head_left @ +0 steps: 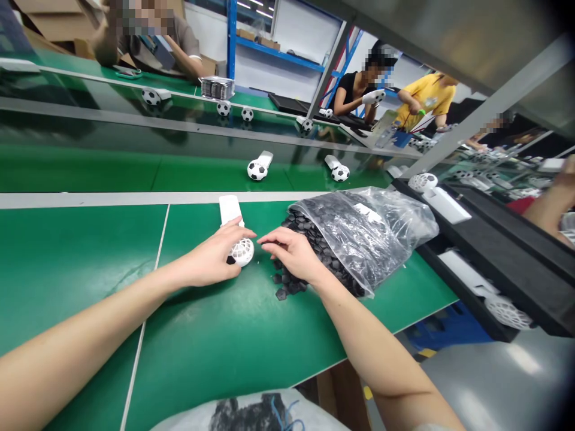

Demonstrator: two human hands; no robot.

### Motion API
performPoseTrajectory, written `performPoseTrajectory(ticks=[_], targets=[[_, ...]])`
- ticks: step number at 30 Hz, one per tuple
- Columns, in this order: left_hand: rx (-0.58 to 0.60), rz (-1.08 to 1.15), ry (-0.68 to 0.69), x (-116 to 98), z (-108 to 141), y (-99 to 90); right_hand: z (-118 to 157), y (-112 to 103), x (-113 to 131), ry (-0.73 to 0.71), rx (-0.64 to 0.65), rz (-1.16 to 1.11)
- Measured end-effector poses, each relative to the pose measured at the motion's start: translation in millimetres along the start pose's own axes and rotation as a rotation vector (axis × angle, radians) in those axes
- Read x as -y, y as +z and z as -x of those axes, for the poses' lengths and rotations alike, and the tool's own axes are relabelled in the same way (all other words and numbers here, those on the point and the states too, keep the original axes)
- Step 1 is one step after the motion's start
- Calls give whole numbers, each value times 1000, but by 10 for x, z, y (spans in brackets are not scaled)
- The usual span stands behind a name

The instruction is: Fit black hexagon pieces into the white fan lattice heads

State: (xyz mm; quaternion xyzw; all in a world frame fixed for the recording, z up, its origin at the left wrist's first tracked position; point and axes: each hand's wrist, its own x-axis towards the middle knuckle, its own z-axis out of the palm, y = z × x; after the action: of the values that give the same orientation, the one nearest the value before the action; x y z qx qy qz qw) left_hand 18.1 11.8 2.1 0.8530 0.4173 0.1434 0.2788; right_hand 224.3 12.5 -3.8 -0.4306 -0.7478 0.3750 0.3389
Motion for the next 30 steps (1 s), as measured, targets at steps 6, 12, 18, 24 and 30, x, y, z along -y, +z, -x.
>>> performPoseTrajectory(ticks=[6,12,18,24,30], targets=[[-2,7,32,20,-9,3,15,34,27,-1,-121,102],[-22,6,38,45,0,17,32,62,46,76,-32,-53],[-46,25,17,19,-8,29,32,112,23,84,105,-111],[-97,42,-2,-26,-18,51,-29,215,-26,-96,32,-129],[-73,37,29,-33,-21,24,-128,209,-60,-72,42,-173]])
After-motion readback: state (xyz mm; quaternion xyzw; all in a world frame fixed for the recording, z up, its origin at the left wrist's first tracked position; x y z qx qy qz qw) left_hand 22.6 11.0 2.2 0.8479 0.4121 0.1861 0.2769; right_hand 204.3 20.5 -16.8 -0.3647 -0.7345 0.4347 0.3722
